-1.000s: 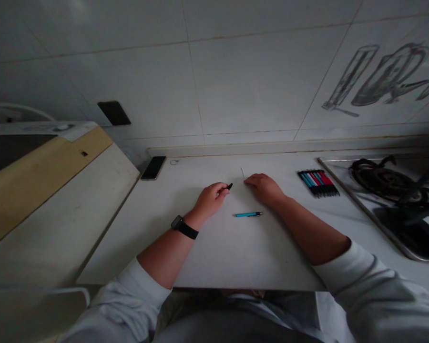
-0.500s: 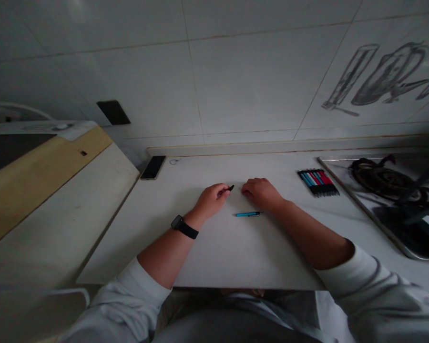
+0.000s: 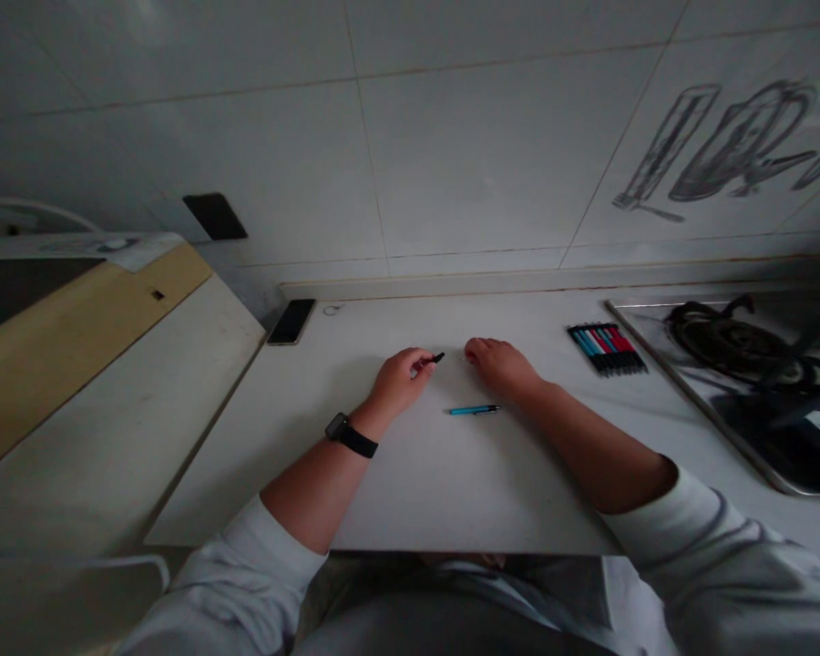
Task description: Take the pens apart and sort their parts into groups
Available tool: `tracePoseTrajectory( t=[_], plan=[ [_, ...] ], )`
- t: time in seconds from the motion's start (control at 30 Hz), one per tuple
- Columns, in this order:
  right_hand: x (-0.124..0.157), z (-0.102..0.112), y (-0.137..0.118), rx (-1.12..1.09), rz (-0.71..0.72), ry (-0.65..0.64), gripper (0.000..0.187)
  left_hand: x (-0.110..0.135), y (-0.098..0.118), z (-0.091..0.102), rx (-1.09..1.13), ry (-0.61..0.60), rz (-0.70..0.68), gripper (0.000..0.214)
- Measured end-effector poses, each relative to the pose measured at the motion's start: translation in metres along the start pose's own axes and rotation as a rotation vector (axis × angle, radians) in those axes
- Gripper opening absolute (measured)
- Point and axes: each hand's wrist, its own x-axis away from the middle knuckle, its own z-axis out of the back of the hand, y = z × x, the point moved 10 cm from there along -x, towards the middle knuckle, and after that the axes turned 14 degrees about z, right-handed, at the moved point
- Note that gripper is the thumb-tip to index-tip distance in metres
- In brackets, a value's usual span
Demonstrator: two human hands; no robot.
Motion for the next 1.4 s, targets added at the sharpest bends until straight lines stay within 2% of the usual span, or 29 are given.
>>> tracePoseTrajectory(
  t=[0.17,0.27,0.6,0.83,1.07,1.4],
  plan=[
    [0.002,0.032,-0.014,-0.115,0.116,0.307,0.018,-0.001,0.001,0.005,-0.029,0.052,-0.013,0.012],
    [0.004,0.040,-0.022,-0.149,0.182,0.367,0.018,0.000,0.004,0.004,-0.031,0.050,-0.036,0.009],
    [0.005,0.038,-0.025,-0.171,0.220,0.367,0.023,0.002,0.009,0.004,-0.027,0.039,-0.060,0.009],
    [0.006,0.043,-0.023,-0.176,0.197,0.398,0.024,0.002,0.010,0.005,-0.024,0.036,-0.053,0.007],
    [0.004,0.038,-0.030,-0.170,0.242,0.363,0.024,0.003,0.012,0.003,-0.039,0.006,-0.071,0.007],
    [0.003,0.032,-0.042,-0.193,0.300,0.293,0.015,0.004,0.013,-0.003,-0.044,-0.043,-0.093,0.006]
  ],
)
